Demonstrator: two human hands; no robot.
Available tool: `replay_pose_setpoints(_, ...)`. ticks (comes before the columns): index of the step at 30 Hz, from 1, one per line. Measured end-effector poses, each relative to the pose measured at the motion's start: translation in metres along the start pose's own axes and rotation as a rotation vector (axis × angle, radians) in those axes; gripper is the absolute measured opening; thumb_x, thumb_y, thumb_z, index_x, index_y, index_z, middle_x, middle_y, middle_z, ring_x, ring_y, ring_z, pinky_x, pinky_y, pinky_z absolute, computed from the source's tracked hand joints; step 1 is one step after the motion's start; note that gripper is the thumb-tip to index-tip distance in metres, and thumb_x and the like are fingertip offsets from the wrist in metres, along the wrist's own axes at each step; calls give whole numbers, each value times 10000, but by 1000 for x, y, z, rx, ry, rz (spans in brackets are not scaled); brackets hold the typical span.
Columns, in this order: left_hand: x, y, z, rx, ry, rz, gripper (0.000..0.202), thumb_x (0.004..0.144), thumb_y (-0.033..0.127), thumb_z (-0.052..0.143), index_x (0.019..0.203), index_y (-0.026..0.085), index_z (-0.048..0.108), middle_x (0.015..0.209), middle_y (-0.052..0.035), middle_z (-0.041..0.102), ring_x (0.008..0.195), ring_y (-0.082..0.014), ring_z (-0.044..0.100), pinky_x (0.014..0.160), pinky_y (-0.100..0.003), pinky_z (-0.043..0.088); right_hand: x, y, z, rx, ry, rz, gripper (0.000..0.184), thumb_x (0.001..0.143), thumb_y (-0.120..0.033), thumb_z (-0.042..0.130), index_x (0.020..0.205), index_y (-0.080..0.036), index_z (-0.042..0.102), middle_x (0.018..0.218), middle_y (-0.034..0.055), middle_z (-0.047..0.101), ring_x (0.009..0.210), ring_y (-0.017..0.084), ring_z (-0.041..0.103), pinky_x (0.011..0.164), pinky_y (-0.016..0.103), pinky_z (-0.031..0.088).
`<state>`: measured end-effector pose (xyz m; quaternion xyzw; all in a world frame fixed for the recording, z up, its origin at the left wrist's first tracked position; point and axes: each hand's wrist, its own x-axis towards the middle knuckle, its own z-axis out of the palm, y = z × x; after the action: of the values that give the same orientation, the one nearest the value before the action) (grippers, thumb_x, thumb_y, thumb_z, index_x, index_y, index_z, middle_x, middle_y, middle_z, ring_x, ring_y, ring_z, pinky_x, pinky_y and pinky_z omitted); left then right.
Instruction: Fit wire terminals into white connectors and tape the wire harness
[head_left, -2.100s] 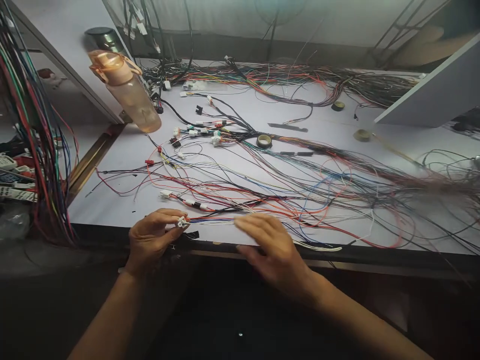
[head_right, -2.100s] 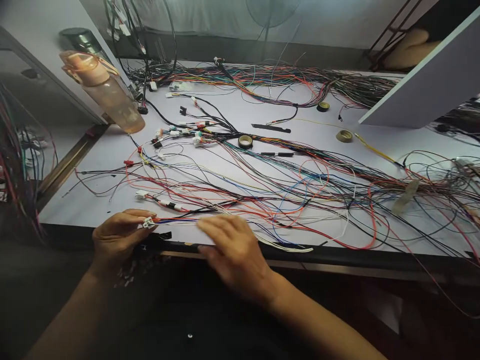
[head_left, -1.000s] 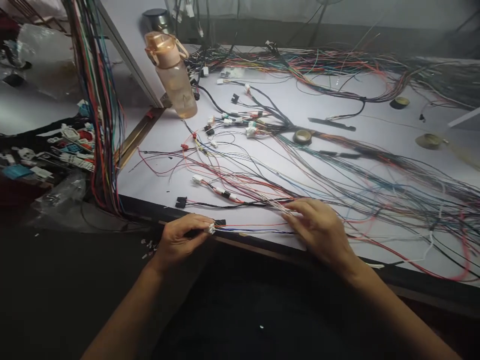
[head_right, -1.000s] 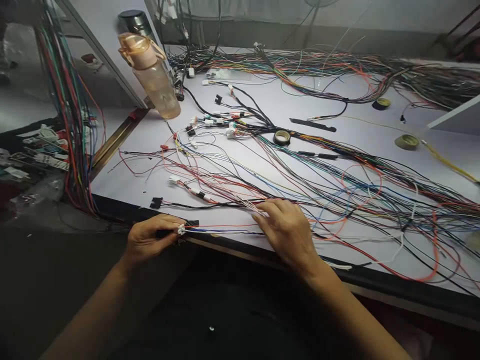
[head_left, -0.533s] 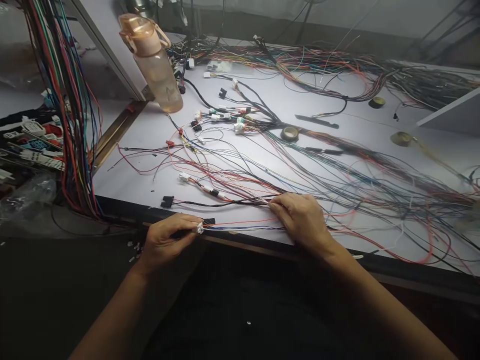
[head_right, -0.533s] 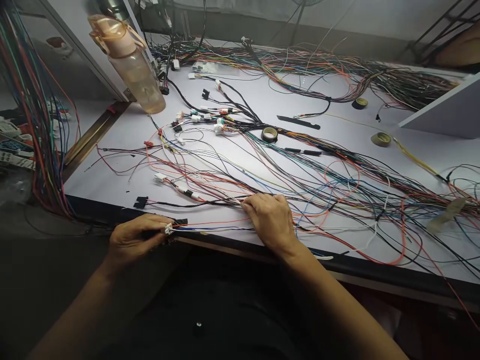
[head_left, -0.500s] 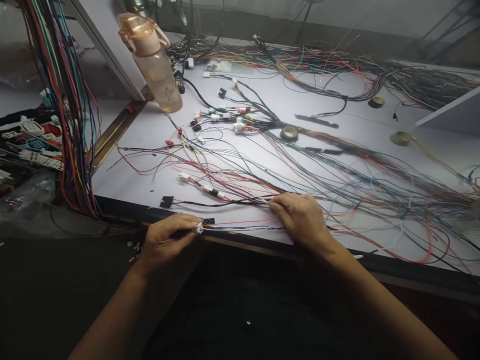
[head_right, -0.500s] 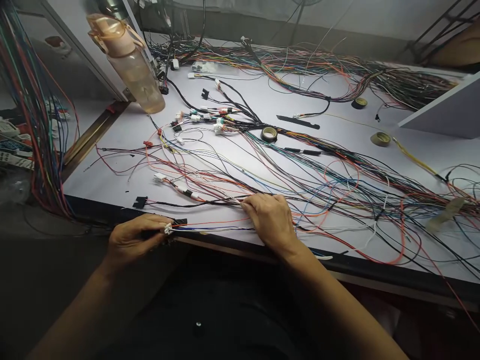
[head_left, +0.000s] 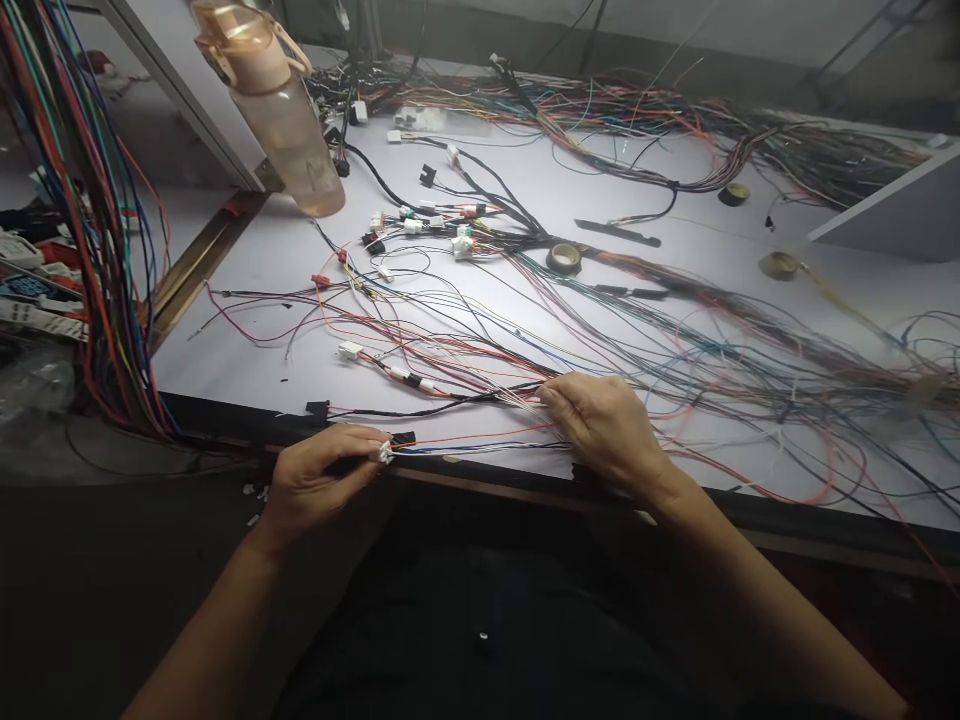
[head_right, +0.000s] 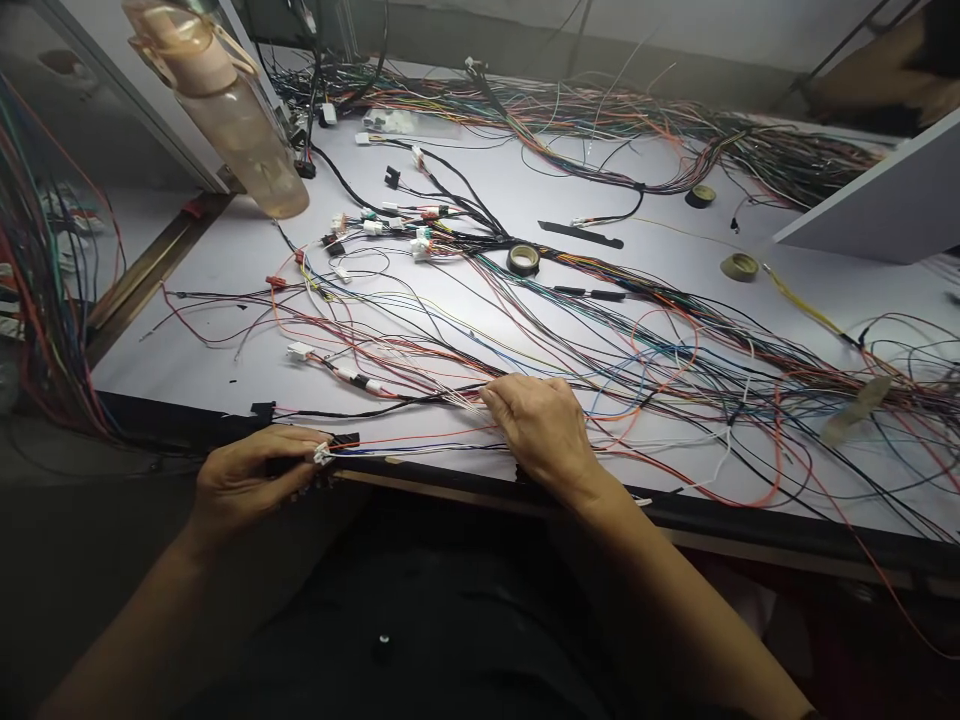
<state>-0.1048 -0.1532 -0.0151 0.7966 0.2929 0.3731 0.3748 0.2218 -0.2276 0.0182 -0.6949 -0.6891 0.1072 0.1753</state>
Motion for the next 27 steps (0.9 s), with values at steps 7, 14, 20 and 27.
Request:
replay_pose_setpoints(7, 7, -2, -2, 93, -48, -34, 188, 775, 127, 697, 937, 217, 668, 1063, -33, 712, 1040, -224, 663, 1001, -409, 511, -10, -5, 12, 10, 67, -109, 165, 934, -328, 553, 895, -224, 674, 870, 3, 709, 819, 132, 598, 765, 299, 284)
replay_pose_setpoints(14, 22, -13, -8, 204, -112, 30, 137, 792, 268, 690, 919, 227, 658, 1227, -31, 648, 1157, -241, 600, 1105, -382, 409, -10, -9, 16, -19, 47, -194, 206, 969, -295, 479, 935, -238, 673, 855, 3, 686, 818, 134, 562, 758, 308, 310)
replay_pose_setpoints(20, 24, -12, -1, 242, -100, 25, 126, 795, 241, 682, 916, 229, 648, 1212, -60, 649, 1105, -245, 629, 1016, -376, 492, -3, 18, 0, 69, 210, -115, 249, 960, -303, 475, 1124, -210, 637, 1134, 72, 672, 1035, 182, 587, 903, 343, 435)
replay_pose_setpoints(27, 46, 7, 10, 197, -114, 45, 116, 813, 110, 623, 881, 204, 631, 1163, -103, 670, 1109, -231, 624, 937, -392, 526, 40, 32, 7, -55, 116, -118, 484, 954, -377, 447, 1361, -118, 483, 1404, 167, 486, 1308, 291, 438, 1048, 478, 420)
